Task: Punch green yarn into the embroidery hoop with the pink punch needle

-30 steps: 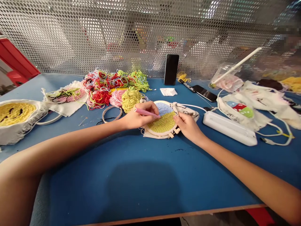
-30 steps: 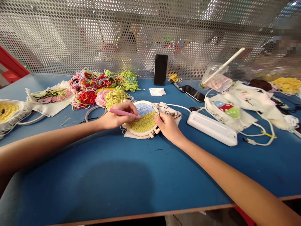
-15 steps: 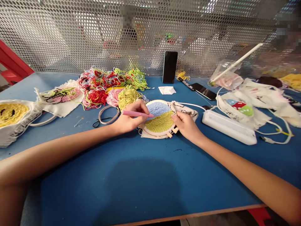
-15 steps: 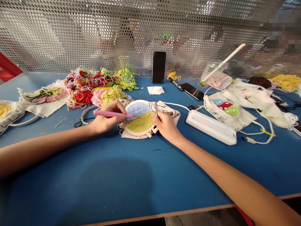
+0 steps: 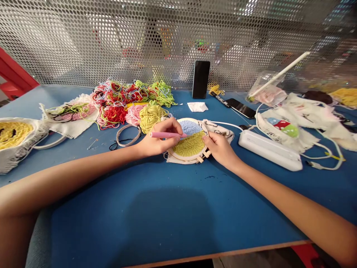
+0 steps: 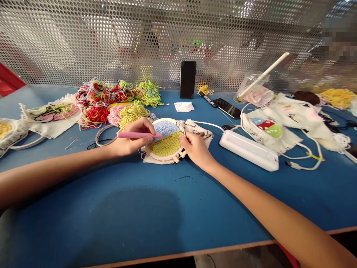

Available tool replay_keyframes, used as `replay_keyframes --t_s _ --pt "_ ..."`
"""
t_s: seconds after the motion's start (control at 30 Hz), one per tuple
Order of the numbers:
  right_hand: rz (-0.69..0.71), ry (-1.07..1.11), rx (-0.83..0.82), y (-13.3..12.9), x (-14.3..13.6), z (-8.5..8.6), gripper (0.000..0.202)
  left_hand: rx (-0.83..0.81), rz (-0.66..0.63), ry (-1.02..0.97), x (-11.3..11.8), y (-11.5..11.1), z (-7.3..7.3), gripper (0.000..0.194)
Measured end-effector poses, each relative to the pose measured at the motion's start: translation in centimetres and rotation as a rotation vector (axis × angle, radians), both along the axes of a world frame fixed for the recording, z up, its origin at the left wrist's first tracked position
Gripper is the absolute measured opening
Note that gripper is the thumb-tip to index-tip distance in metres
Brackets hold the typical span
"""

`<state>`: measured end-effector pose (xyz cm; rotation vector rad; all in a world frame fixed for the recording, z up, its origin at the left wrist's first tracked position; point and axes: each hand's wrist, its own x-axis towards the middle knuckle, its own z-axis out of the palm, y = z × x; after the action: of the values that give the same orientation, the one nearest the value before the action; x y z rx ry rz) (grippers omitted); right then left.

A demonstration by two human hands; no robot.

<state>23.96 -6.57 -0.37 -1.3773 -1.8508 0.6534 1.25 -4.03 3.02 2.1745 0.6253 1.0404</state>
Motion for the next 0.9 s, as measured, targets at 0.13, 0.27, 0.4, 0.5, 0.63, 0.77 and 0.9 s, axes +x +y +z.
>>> replay_keyframes --t_s 0.13,0.27,0.4,0.5,0.63,0.77,0.9 --pt "-0.002 -0.006 0.004 0.01 -0.01 -0.05 0.037 0.016 0.002 0.009 0.01 -0.10 0.25 0.009" --pt "0.003 -0.012 0.016 0.00 0.04 -0.06 0.036 0.002 0.008 -0.005 -0.06 -0.02 0.36 0.009" --pt "-0.001 -0.014 0.012 0.01 0.04 -0.02 0.036 -0.003 0.009 -0.021 0.02 0.04 0.44 0.011" --pt "-0.003 -0.019 0.006 -0.02 0.00 0.04 0.034 -0.007 0.005 -0.012 0.21 0.00 0.54 0.010" --pt "-0.010 -0.025 0.012 -0.05 -0.03 0.07 0.031 -0.019 -0.007 -0.018 0.34 -0.01 0.68 0.009" --pt "-0.014 -0.027 0.012 -0.04 -0.03 0.07 0.031 -0.009 0.001 0.006 0.19 0.10 0.67 0.008" --pt "-0.017 -0.026 0.011 -0.07 -0.07 0.14 0.031 -0.013 -0.006 0.035 0.14 0.25 0.68 0.007"
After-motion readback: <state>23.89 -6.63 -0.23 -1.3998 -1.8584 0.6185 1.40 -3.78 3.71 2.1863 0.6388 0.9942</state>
